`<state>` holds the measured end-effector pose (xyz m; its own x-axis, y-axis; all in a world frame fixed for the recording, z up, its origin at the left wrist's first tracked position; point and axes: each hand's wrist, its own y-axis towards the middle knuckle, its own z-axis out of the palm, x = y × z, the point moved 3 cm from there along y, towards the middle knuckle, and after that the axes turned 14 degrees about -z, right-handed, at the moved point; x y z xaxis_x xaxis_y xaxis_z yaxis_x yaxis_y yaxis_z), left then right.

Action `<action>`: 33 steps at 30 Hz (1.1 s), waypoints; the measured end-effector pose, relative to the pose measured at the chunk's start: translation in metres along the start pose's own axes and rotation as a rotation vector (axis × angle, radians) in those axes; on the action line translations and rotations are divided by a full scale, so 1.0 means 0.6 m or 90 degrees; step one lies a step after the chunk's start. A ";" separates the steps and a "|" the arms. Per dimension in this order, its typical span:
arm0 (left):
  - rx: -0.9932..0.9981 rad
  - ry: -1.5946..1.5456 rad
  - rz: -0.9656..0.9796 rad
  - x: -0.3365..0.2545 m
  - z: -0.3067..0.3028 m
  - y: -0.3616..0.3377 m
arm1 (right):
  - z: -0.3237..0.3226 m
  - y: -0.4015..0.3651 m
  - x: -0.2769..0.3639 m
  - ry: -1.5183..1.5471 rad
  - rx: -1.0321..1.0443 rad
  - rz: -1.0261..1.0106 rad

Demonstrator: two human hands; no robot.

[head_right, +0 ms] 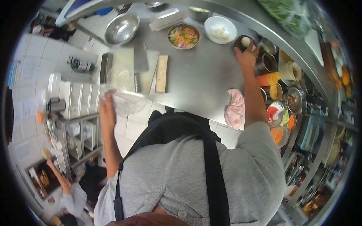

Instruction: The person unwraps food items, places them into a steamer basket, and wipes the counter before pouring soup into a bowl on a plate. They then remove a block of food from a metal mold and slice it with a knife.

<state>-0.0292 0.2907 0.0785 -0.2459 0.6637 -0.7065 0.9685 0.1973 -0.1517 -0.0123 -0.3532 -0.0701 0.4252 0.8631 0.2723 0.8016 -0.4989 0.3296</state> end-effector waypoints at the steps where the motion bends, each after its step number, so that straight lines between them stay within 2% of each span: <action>1: -0.026 -0.064 -0.036 0.033 -0.015 0.004 | -0.017 -0.007 0.022 0.044 -0.018 -0.053; 2: -0.041 -0.115 -0.098 0.083 -0.028 0.012 | -0.023 -0.021 0.043 0.091 -0.038 -0.103; 3: 0.030 -0.199 -0.233 0.067 -0.052 -0.007 | -0.014 -0.047 0.059 0.104 -0.023 -0.116; 5: -0.005 -0.335 -0.252 0.097 -0.073 -0.017 | 0.003 -0.118 0.113 0.251 0.057 -0.257; 6: -0.020 -0.329 -0.259 0.102 -0.080 -0.020 | 0.009 -0.155 0.147 0.301 0.149 -0.247; 7: -0.022 -0.386 -0.253 0.104 -0.087 -0.018 | 0.011 -0.191 0.185 0.349 0.240 -0.238; 9: -0.043 -0.441 -0.244 0.110 -0.106 -0.003 | 0.002 -0.250 0.256 0.381 0.337 -0.288; 14: -0.136 -0.533 -0.148 0.113 -0.171 0.075 | -0.031 -0.346 0.359 0.446 0.448 -0.355; 19: -0.206 -0.643 -0.076 0.181 -0.234 0.197 | -0.073 -0.355 0.482 0.463 0.595 -0.367; 23: -0.225 -0.659 -0.094 0.312 -0.262 0.371 | -0.039 -0.342 0.617 0.462 0.564 -0.397; 26: -0.241 -0.738 -0.159 0.465 -0.249 0.553 | 0.006 -0.323 0.723 0.456 0.523 -0.332; 28: -0.272 -0.671 -0.276 0.569 -0.216 0.667 | 0.053 -0.320 0.763 0.426 0.488 -0.251; 31: -0.244 -0.678 -0.333 0.669 -0.132 0.789 | 0.076 -0.299 0.820 0.347 0.500 -0.162; 33: -0.178 -0.707 -0.444 0.720 -0.066 0.848 | 0.092 -0.287 0.840 0.289 0.498 -0.157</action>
<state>0.3556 0.7062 -0.2763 -0.3913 -0.5416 -0.7440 0.5818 0.4809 -0.6560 0.0873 0.1723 -0.0395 0.1326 0.7423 0.6568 0.9724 0.0309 -0.2313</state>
